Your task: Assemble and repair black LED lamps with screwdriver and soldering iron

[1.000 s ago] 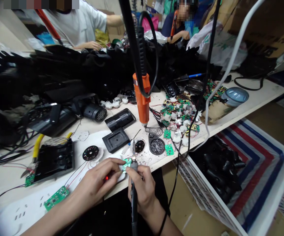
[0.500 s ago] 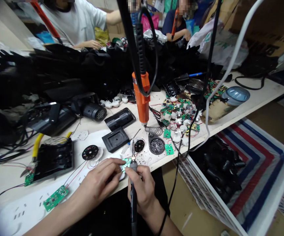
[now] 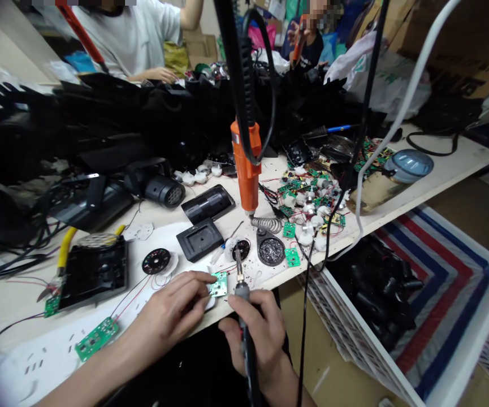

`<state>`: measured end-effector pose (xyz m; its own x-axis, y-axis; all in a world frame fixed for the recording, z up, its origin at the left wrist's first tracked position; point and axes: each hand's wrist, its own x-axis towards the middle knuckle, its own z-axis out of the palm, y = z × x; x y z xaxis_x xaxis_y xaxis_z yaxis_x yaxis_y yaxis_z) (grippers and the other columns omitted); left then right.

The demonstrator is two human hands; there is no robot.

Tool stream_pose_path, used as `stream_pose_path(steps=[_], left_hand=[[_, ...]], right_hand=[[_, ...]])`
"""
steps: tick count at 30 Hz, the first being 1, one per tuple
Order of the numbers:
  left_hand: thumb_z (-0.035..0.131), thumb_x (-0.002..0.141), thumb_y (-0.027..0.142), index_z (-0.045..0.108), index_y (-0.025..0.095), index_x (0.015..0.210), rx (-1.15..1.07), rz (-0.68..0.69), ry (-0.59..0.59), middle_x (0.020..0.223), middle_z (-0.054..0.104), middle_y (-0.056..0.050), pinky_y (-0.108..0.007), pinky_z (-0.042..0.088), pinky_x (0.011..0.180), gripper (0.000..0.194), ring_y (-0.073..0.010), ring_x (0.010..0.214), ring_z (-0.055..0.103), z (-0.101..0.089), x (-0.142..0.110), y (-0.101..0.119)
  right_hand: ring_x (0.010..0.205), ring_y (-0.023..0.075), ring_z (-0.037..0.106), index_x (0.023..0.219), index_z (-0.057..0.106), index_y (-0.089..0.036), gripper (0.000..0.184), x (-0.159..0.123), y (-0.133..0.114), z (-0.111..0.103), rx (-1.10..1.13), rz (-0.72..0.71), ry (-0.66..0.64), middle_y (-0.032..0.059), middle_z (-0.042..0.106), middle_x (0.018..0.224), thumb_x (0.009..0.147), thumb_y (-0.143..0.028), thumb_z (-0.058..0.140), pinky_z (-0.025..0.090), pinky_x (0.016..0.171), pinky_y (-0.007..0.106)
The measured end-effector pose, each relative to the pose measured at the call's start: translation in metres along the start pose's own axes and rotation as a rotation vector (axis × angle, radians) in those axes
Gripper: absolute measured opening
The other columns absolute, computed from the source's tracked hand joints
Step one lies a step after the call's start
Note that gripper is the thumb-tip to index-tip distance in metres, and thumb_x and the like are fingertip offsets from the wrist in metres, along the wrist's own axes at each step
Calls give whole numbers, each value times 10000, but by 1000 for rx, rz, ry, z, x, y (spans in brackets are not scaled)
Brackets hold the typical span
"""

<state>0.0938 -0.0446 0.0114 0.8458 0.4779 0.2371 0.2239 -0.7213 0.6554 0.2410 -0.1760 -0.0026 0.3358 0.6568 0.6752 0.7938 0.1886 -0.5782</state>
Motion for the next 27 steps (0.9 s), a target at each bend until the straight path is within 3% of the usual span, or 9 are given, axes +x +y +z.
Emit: stream_pose_path(steps=[6, 10, 15, 22, 27], left_hand=[[445, 936, 140, 492, 213, 842, -15, -23, -10, 1020, 645, -51, -257, 512, 802, 128, -156, 950, 635, -1, 0, 1], [440, 935, 136, 497, 211, 837, -11, -29, -31, 1027, 649, -52, -257, 513, 802, 136, -152, 940, 640, -3, 1, 2], [426, 949, 154, 498, 212, 849, -6, -42, -61, 1046, 647, -62, -265, 517, 796, 136, -159, 950, 636, -4, 1, 2], [416, 937, 136, 494, 215, 847, -28, -6, 12, 1008, 646, -56, -275, 520, 798, 143, -163, 949, 635, 4, -3, -4], [411, 948, 137, 498, 214, 849, -40, -11, 0, 974, 642, -53, -271, 519, 813, 152, -169, 997, 628, 3, -2, -3]], right_hand=[[632, 143, 615, 1016, 653, -169, 170, -8, -15, -31, 48, 29, -67, 28, 626, 734, 948, -190, 498, 496, 583, 267], [539, 127, 585, 923, 647, -177, 150, -14, -19, -27, 48, 12, -22, 7, 617, 642, 939, -176, 498, 465, 537, 256], [520, 126, 592, 946, 643, -172, 150, -15, -18, -22, 46, -17, -18, 1, 621, 633, 896, -127, 509, 474, 525, 253], [528, 133, 605, 953, 639, -175, 172, -13, -18, -19, 45, -21, -48, 5, 635, 648, 874, -108, 502, 484, 531, 261], [519, 126, 586, 957, 644, -178, 170, -14, -19, -17, 54, -2, -29, 1, 626, 640, 884, -112, 506, 477, 525, 260]])
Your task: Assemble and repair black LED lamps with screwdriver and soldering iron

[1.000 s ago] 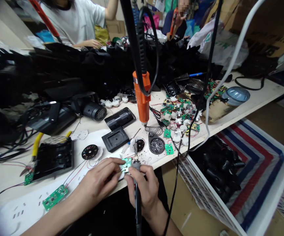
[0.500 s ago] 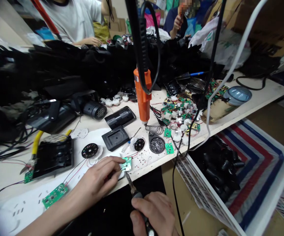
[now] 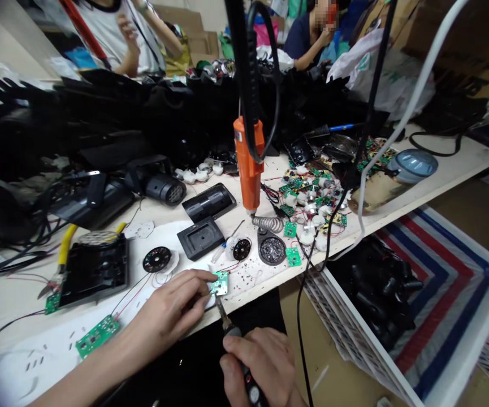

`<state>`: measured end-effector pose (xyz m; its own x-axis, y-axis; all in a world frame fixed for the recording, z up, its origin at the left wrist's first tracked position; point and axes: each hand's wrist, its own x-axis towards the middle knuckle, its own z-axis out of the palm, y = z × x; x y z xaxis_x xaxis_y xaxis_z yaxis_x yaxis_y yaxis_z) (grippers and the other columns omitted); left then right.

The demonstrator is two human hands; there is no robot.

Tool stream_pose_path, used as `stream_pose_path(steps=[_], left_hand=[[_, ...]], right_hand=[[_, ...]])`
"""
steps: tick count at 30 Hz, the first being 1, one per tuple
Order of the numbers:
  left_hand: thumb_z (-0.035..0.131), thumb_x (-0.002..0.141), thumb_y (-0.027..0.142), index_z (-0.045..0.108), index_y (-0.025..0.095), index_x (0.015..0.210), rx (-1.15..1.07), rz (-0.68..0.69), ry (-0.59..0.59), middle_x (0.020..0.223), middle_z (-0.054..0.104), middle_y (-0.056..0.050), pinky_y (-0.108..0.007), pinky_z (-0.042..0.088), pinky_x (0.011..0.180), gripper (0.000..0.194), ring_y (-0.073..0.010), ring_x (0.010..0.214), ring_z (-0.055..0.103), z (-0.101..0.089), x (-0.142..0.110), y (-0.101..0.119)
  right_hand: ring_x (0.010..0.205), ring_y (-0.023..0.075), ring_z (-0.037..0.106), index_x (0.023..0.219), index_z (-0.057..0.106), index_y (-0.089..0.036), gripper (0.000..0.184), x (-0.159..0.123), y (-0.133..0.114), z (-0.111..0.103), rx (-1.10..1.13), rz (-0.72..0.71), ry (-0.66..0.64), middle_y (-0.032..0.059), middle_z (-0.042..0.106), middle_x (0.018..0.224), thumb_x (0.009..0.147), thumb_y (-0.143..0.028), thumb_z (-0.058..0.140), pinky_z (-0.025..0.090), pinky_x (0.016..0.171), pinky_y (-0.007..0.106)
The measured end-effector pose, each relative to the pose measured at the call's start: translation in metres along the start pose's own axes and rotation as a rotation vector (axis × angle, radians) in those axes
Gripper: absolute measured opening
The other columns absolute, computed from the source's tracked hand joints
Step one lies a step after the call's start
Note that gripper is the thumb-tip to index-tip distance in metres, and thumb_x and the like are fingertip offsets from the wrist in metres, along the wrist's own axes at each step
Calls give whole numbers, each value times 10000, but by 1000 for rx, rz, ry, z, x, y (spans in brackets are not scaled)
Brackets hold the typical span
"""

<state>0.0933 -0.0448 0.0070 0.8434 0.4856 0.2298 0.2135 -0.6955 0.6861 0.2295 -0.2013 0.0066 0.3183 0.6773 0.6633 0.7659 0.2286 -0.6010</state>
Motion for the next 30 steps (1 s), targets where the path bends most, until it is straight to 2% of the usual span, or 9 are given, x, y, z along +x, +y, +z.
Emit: stream_pose_path(steps=[6, 12, 21, 26, 30], left_hand=[[433, 940, 133, 499, 208, 846, 22, 7, 1, 991, 652, -50, -257, 516, 795, 137, -151, 926, 637, -5, 3, 4], [434, 936, 120, 506, 204, 849, 17, 1, -2, 1003, 650, -52, -249, 512, 784, 141, -146, 916, 640, -5, 3, 5], [433, 925, 124, 508, 208, 841, 31, 14, -7, 997, 661, -62, -259, 526, 784, 140, -167, 941, 651, -5, 3, 4], [439, 916, 110, 506, 207, 844, 41, 15, -14, 1018, 659, -65, -257, 530, 782, 138, -160, 921, 650, -6, 4, 4], [443, 919, 110, 503, 206, 838, 45, 9, -24, 1005, 658, -63, -250, 528, 779, 139, -158, 923, 649, -6, 3, 4]], right_hand=[[534, 131, 582, 953, 647, -180, 146, -2, -1, 1, -11, 34, -13, 4, 618, 646, 904, -131, 518, 481, 554, 272], [540, 126, 587, 938, 651, -163, 137, -2, -3, 3, -31, 1, 14, 7, 625, 634, 915, -128, 521, 486, 572, 271], [518, 129, 580, 966, 651, -176, 164, -2, -2, -1, -28, -26, -8, 5, 619, 630, 902, -130, 508, 482, 531, 268], [504, 137, 584, 978, 653, -171, 158, 1, 1, -5, -23, -49, 39, 11, 627, 626, 919, -145, 508, 457, 502, 269], [507, 133, 586, 960, 654, -176, 153, 1, 0, -5, -22, -31, 2, 7, 626, 625, 927, -155, 506, 465, 519, 268]])
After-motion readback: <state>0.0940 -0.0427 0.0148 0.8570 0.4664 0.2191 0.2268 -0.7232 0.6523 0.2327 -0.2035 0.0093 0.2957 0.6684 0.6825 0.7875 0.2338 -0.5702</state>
